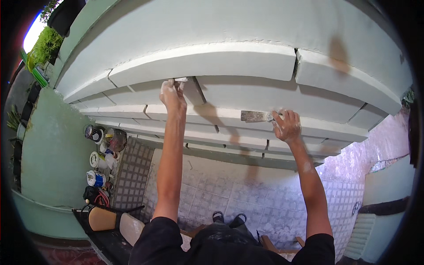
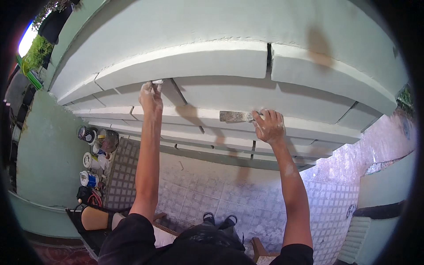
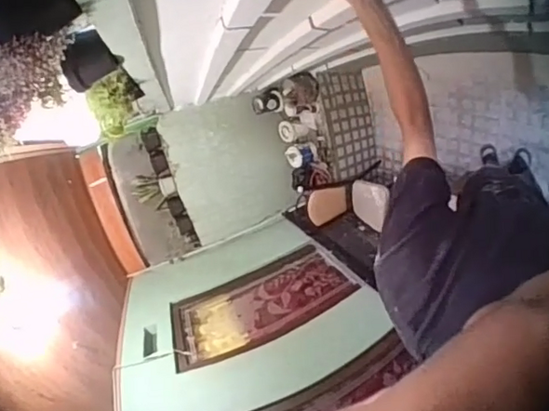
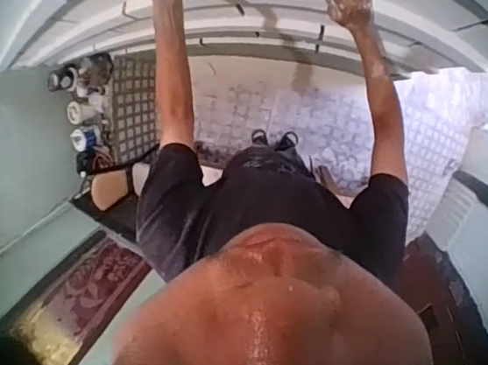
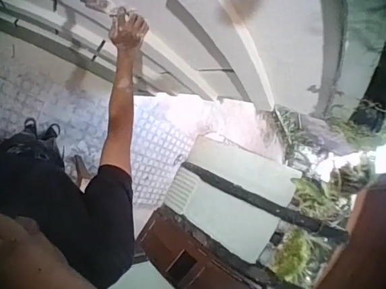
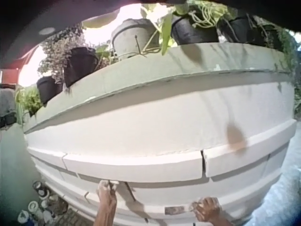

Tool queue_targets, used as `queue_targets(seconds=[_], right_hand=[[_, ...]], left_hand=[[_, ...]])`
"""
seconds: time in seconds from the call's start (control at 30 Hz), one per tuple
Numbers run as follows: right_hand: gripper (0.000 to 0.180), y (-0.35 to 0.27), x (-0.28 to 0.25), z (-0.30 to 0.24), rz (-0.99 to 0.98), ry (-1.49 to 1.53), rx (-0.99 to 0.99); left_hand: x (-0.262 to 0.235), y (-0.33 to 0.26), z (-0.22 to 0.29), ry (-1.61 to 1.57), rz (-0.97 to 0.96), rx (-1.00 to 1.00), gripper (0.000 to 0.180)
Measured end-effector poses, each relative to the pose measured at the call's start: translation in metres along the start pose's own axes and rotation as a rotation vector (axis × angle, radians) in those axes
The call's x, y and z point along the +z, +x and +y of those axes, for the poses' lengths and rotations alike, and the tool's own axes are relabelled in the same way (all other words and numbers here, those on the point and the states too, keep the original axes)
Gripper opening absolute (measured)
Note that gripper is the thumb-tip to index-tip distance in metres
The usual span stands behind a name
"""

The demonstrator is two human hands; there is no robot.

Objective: The recorder uses a putty knife to apply plaster or putty to the gaps in a tiered wall surface.

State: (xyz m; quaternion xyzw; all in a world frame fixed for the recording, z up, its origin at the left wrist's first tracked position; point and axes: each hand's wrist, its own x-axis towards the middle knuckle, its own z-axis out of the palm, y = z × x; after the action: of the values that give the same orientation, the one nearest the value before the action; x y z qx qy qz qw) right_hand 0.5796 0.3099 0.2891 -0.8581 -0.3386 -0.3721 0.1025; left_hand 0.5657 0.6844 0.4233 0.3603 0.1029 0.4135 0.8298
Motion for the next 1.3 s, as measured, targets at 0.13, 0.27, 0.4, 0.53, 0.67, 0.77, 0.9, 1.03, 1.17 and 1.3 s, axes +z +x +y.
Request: queue_targets(seconds=[0.13,0.27,0.4,0.53,0.67,0.77,0.9,1.03,1.17,1.3], right_hand=[[0.043,0.011,0.002,-0.007,0.009,0.015,-0.018],[0.044,0.026,0.002,-0.025,0.040,0.034,-0.052],[0.045,-0.001,-0.005,-0.001,0.010,-0.017,-0.008],[0.043,0.007,-0.004,-0.018,-0.019,0.034,-0.001],[0.043,0.012,-0.017,-0.025,-0.073,0.074,0.022],[0.043,0.009,-0.022,-0.020,-0.105,0.086,0.051],[0.041,0.015,-0.023,-0.026,-0.135,0.169,0.119],[0.042,0.018,-0.023,-0.031,-0.155,0.203,0.161],[0.041,0.026,-0.022,-0.051,-0.204,0.247,0.140],[0.040,0.072,-0.067,-0.101,-0.224,0.463,0.039]], left_hand=[[-0.063,0.093,0.040,0.029,-0.080,0.071,0.007],[-0.098,0.095,0.046,0.048,-0.319,0.041,0.003],[-0.004,-0.041,-0.001,-0.039,-0.361,-0.167,0.017],[-0.071,-0.081,0.009,0.185,-0.309,-0.265,0.022],[-0.191,-0.150,0.024,0.393,-0.202,-0.379,0.029],[-0.267,-0.206,0.032,0.324,-0.002,-0.503,0.034],[-0.336,-0.260,0.068,0.327,0.090,-0.514,0.033],[-0.415,-0.296,0.076,0.405,0.371,-0.494,0.027],[-0.450,-0.309,0.071,0.611,0.501,-0.371,0.026],[-0.368,-0.278,0.073,0.990,0.507,-0.137,0.032]])
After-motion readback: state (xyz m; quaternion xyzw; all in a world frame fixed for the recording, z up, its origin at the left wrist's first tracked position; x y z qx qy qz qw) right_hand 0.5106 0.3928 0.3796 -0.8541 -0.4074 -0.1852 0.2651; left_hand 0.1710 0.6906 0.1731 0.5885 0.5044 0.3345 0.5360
